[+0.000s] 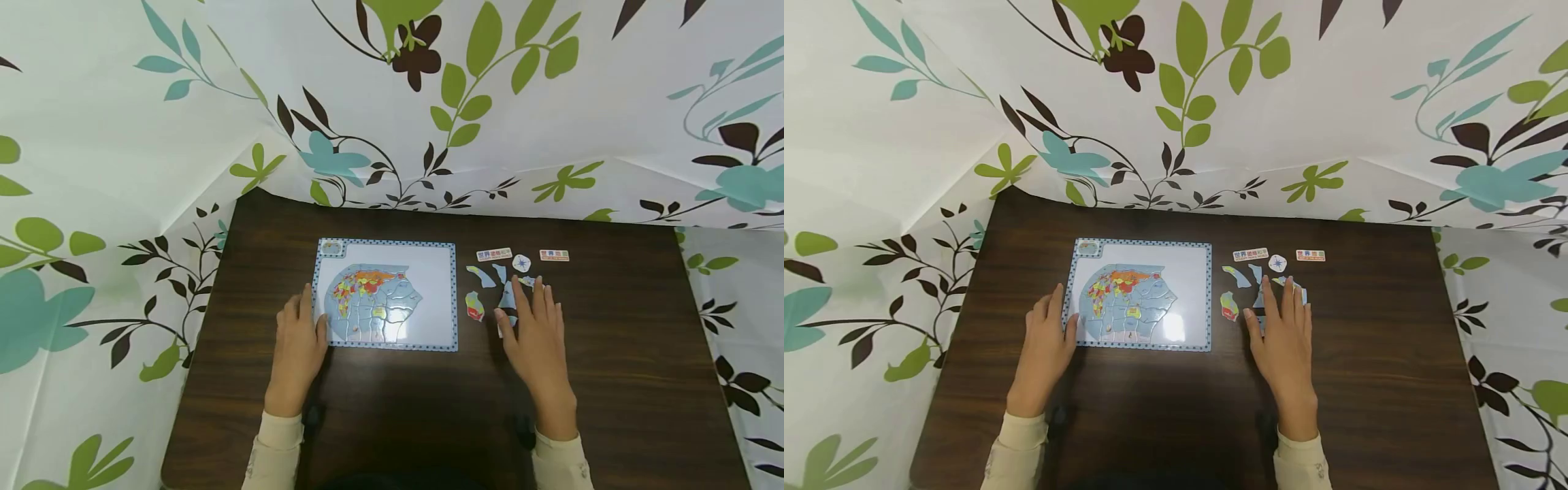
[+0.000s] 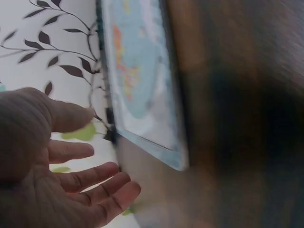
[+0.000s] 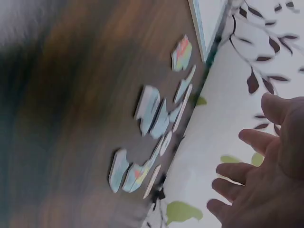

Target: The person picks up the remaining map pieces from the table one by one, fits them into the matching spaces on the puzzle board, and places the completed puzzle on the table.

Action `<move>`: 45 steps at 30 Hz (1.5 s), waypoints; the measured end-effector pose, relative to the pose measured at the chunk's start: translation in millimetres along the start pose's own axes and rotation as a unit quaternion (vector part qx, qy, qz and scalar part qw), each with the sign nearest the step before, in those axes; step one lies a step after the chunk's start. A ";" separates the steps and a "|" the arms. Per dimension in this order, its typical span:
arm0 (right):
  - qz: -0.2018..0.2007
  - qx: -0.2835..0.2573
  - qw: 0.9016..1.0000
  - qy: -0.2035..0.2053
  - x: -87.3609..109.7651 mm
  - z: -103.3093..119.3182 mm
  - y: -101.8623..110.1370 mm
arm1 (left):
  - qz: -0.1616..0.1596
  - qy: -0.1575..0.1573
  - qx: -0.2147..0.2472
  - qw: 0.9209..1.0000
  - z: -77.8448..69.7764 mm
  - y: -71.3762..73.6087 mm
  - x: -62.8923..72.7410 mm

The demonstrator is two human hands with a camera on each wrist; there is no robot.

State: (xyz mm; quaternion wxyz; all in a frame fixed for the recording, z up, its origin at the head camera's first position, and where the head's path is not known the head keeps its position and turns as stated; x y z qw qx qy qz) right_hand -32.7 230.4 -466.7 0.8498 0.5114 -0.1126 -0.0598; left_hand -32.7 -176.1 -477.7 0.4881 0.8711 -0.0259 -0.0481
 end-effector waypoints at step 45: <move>-0.017 0.032 0.995 -0.092 -161.6 -114.8 32.5 | 0.019 0.103 -0.017 0.994 29.8 -13.7 4.0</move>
Point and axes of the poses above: each hand's wrist, its own x-axis away from the middle knuckle, its own y-axis out of the back of the hand, z = x × y, the point moved 9 cm from there along -x, towards the middle knuckle, and after that the axes turned 12 degrees about -y, right-handed, at the moved point
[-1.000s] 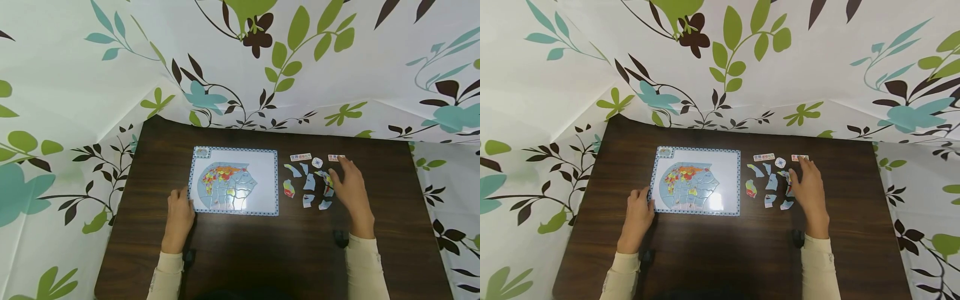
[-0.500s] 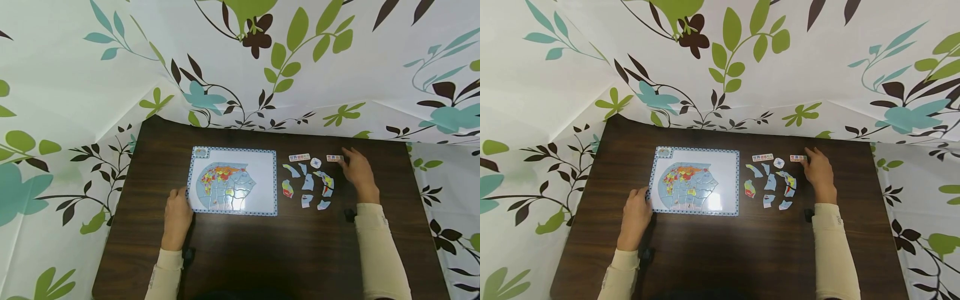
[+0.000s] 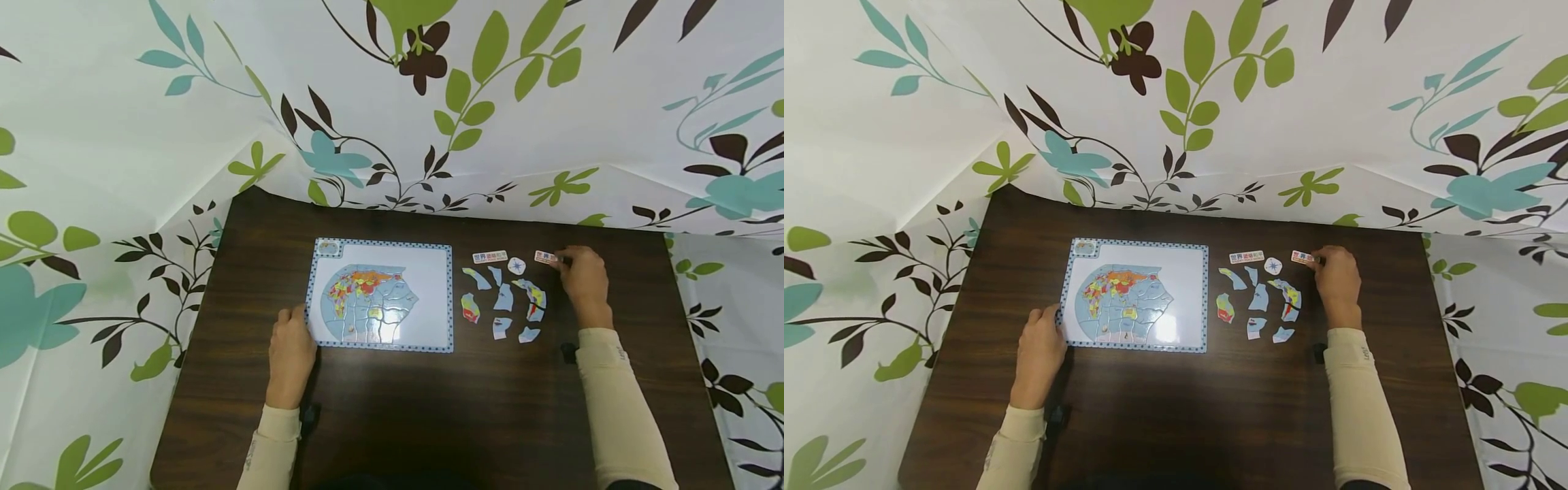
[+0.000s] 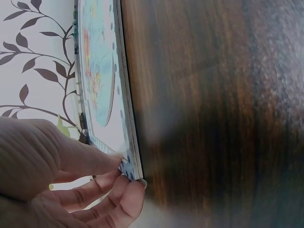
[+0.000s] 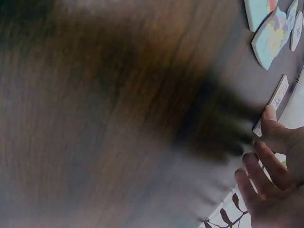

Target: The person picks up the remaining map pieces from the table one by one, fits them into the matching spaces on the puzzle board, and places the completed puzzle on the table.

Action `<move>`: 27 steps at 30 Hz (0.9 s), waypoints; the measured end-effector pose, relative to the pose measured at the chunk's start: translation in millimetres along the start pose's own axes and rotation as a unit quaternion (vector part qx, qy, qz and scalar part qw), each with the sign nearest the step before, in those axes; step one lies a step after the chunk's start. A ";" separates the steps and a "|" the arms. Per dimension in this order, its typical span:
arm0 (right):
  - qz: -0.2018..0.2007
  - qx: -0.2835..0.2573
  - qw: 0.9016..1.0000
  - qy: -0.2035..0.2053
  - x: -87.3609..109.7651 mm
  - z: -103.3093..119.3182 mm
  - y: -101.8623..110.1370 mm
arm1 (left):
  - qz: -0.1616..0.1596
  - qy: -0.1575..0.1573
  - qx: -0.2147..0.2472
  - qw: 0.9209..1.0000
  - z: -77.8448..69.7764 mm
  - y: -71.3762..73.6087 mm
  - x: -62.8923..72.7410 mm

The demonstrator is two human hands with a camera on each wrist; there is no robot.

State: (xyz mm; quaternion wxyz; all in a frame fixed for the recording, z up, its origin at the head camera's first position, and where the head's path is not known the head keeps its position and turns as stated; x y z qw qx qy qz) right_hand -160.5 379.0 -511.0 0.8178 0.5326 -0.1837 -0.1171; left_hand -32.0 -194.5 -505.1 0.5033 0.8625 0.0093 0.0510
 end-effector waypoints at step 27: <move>0.011 -0.113 0.990 0.081 4.4 102.0 34.5 | 0.005 -0.011 -0.009 1.000 0.6 -3.3 0.7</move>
Point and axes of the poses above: each hand's wrist, its own x-axis away from the middle knuckle, its own y-axis out of the back of the hand, z = x × y, the point moved 9 cm from there along -x, towards the middle knuckle, and after that the axes turned 12 degrees about -y, right-handed, at the moved point
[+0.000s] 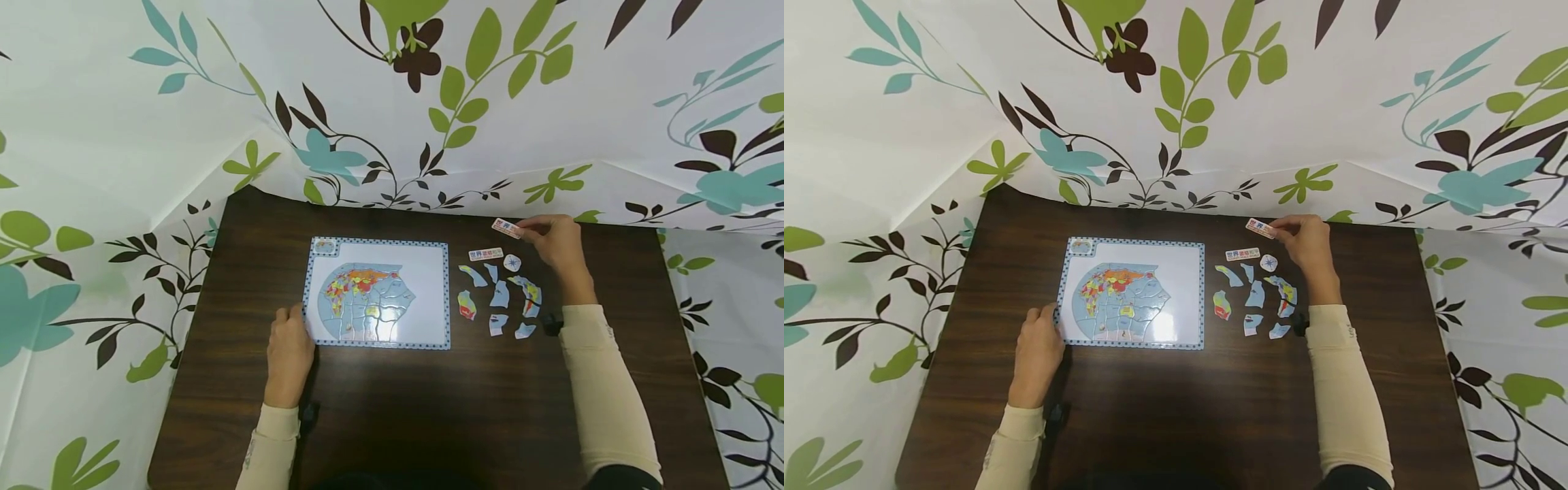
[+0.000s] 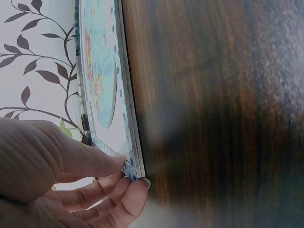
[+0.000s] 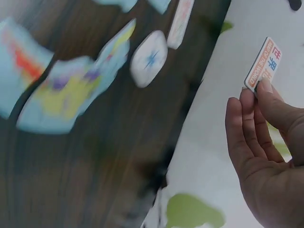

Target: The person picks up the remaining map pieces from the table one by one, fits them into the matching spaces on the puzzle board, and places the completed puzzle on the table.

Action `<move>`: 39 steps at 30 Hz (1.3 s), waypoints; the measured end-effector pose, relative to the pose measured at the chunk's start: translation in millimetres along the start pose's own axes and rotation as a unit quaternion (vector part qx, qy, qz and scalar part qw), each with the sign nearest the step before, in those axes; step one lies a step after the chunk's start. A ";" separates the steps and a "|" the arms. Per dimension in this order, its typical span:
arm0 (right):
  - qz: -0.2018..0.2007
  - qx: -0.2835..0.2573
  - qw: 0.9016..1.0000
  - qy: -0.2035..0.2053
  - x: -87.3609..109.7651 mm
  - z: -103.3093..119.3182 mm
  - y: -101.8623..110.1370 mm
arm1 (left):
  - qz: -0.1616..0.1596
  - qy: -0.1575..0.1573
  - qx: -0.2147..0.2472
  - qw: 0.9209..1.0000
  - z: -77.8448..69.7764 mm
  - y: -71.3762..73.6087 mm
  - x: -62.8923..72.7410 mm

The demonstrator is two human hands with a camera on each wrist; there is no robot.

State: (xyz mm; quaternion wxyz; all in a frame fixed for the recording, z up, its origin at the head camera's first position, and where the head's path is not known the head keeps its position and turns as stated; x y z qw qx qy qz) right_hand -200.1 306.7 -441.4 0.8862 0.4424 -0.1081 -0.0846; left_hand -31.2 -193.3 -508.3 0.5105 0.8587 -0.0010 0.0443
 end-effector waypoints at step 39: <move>0.193 -0.005 0.978 0.074 34.3 160.5 -175.3 | -0.011 -0.018 -0.005 1.000 -6.2 1.4 2.0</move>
Point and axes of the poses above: each hand's wrist, its own x-axis away from the middle knuckle, its own y-axis out of the back of the hand, z = x × y, the point moved 9 cm from there along -x, towards the middle knuckle, and after that the axes turned 12 degrees about -y, right-handed, at the moved point
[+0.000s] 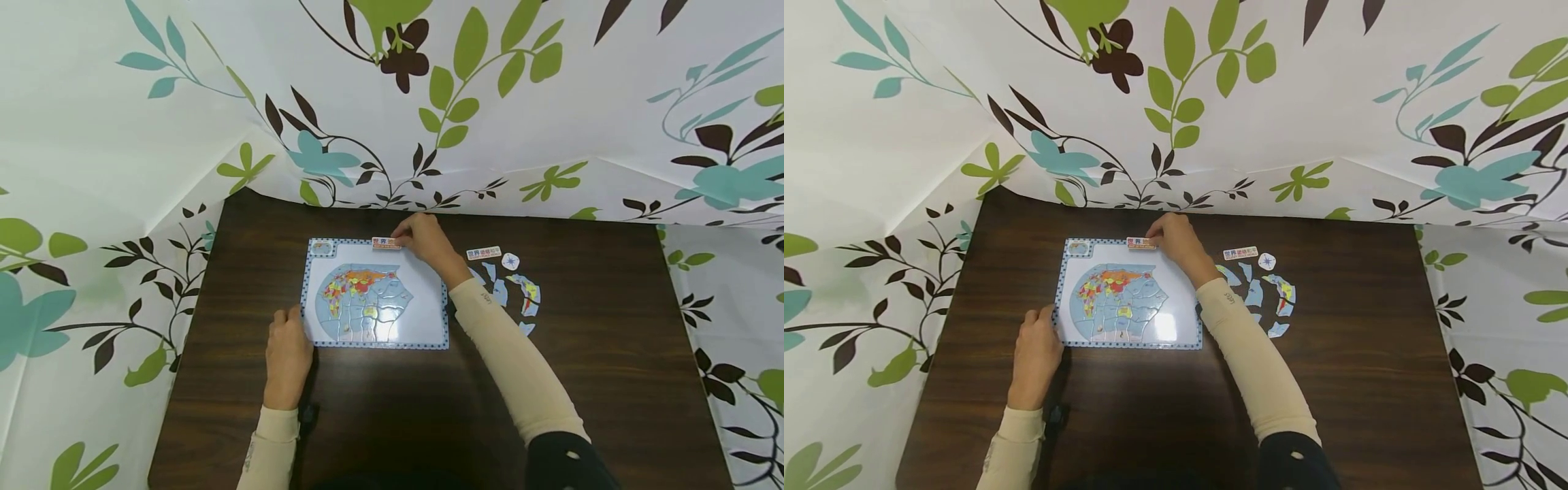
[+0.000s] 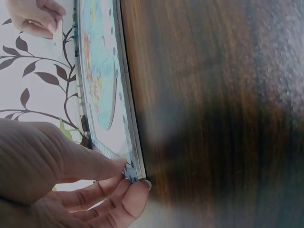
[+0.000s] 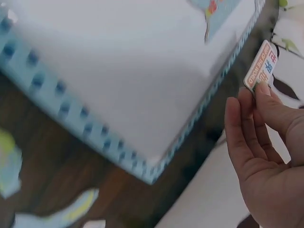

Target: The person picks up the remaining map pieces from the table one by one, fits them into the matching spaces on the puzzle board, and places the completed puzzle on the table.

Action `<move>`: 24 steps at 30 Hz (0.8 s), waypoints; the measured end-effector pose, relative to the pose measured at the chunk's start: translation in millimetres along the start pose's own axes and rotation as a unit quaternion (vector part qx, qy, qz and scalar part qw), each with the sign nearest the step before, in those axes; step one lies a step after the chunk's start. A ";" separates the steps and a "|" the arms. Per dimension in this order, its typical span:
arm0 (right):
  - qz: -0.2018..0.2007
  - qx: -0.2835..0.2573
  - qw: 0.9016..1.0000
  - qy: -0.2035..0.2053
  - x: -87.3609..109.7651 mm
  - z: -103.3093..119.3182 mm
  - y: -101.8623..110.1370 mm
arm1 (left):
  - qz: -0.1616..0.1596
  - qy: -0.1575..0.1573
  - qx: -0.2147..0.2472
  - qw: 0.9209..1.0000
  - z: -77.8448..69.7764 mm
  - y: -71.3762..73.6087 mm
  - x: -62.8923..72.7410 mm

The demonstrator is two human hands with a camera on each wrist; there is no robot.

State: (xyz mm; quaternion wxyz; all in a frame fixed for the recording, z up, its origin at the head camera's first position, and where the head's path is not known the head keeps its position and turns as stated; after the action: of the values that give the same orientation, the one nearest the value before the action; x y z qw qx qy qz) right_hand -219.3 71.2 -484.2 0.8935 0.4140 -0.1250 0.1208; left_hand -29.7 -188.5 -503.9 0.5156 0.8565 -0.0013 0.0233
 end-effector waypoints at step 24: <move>0.045 0.002 0.999 -0.023 -16.6 30.4 -59.7 | 0.021 0.026 0.002 0.999 3.3 -1.6 -0.9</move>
State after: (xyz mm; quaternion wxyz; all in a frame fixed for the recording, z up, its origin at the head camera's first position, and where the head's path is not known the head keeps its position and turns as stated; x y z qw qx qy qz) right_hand -219.6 8.5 -512.8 0.8833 0.4121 -0.1642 0.1517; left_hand -30.4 -190.6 -506.9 0.5129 0.8565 -0.0061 0.0566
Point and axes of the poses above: each hand's wrist, its own x-axis away from the middle knuckle, its own y-axis out of the back of the hand, z = x × y, the point moved 9 cm from there along -x, towards the middle knuckle, and after that the axes turned 12 degrees about -y, right-handed, at the moved point
